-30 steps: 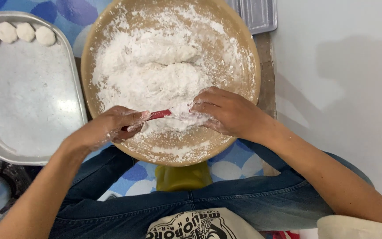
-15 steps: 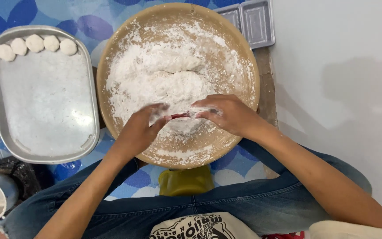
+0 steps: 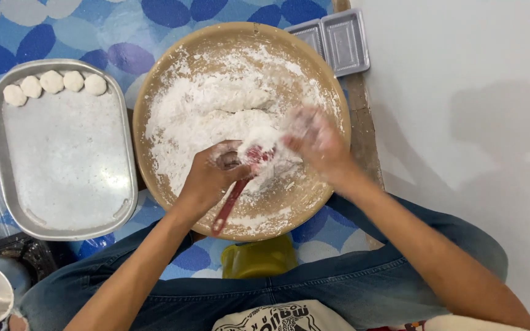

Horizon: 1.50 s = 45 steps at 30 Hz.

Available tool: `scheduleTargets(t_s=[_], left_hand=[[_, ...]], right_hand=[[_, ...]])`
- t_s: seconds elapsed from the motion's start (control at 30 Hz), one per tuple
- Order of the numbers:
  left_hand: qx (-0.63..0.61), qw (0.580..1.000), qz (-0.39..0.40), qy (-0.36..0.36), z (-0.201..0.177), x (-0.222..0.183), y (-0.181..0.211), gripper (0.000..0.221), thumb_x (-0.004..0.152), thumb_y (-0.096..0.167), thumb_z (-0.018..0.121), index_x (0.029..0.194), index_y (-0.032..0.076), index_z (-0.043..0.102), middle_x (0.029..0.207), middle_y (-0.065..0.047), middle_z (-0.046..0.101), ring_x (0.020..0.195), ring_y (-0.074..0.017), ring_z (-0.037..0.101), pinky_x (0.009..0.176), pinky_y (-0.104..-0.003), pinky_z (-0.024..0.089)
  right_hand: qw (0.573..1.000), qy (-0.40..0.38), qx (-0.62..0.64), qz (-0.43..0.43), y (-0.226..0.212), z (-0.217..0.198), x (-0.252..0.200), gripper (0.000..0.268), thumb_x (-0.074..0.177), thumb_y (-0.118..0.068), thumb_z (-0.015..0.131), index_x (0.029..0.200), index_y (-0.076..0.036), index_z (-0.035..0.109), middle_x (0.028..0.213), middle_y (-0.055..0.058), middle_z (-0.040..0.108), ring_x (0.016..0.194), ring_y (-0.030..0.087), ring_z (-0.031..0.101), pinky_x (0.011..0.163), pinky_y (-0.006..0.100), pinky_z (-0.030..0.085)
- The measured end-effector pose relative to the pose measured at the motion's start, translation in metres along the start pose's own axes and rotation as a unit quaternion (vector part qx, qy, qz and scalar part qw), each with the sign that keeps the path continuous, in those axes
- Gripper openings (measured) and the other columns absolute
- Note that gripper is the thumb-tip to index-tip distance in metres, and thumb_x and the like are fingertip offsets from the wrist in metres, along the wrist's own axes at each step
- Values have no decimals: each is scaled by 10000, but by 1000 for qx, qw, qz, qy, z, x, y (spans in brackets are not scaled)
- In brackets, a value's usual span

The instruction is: The person is manually shaping small balls of dough, coating them in flour, and arranging them on a metal tray.

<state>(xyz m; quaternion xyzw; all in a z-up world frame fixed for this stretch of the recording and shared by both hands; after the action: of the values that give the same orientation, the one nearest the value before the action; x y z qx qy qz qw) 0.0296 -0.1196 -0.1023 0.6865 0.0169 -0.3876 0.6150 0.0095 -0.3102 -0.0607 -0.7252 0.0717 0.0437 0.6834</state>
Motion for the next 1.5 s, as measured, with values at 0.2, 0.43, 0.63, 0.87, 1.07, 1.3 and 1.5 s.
scheduleTargets(t_s=[0.2,0.43,0.63,0.87,1.07,1.3,1.5], left_hand=[[-102,987,-5,123,-8,-4,-8,496,874,107,792,1263,-129,592,913,-166,687,860,-209,679,787,-376,613],[52,984,-10,172,-19,-1,0,395,790,229,889,1069,-12,748,775,-127,725,730,-163,679,735,-375,575],[13,984,13,179,-15,-2,2,381,827,142,855,1066,-114,703,758,-155,719,712,-175,687,775,-392,586],[56,985,27,162,-19,6,-5,186,1010,72,585,1051,-65,702,797,-173,730,732,-199,707,720,-335,599],[21,984,63,166,-49,14,14,362,1031,103,576,1304,-135,555,981,-276,710,889,-263,733,762,-342,624],[39,987,102,119,-18,2,25,547,875,-1,736,1373,-95,530,1362,-297,584,1137,-356,671,922,-411,592],[108,977,132,130,-13,-3,33,507,773,-7,830,1253,-40,670,1291,-260,655,1051,-380,720,863,-368,632]], right_hand=[[949,-60,166,262,72,59,-40,709,851,-202,805,1388,31,406,1206,205,589,1111,331,640,1010,452,560],[969,14,124,213,68,36,-20,522,861,-183,807,1272,21,558,1083,161,680,980,222,701,904,380,610],[971,31,111,210,81,31,-20,497,842,-147,819,1261,10,603,1089,151,725,971,179,701,912,346,593],[974,11,85,211,86,36,-23,438,858,-74,783,1251,14,610,1049,142,734,964,169,708,898,339,600],[976,-31,33,213,77,44,-33,486,875,-65,748,1316,50,578,1143,202,730,1069,235,704,985,419,573],[983,-16,38,178,61,38,-18,631,848,-93,791,1399,13,504,1140,186,721,1066,237,712,968,377,579],[983,-10,5,184,45,36,-10,797,745,-154,889,1416,14,492,1243,238,689,1149,304,692,1024,421,557]])
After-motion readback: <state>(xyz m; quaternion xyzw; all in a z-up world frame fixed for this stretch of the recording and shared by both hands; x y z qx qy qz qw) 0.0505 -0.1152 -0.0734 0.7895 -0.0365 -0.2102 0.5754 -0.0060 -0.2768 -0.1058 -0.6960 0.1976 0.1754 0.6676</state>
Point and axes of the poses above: each hand's wrist, its own x-axis towards the middle knuckle, its own z-axis out of the palm, y = z × x, the point moved 10 cm from there along x, towards the middle knuckle
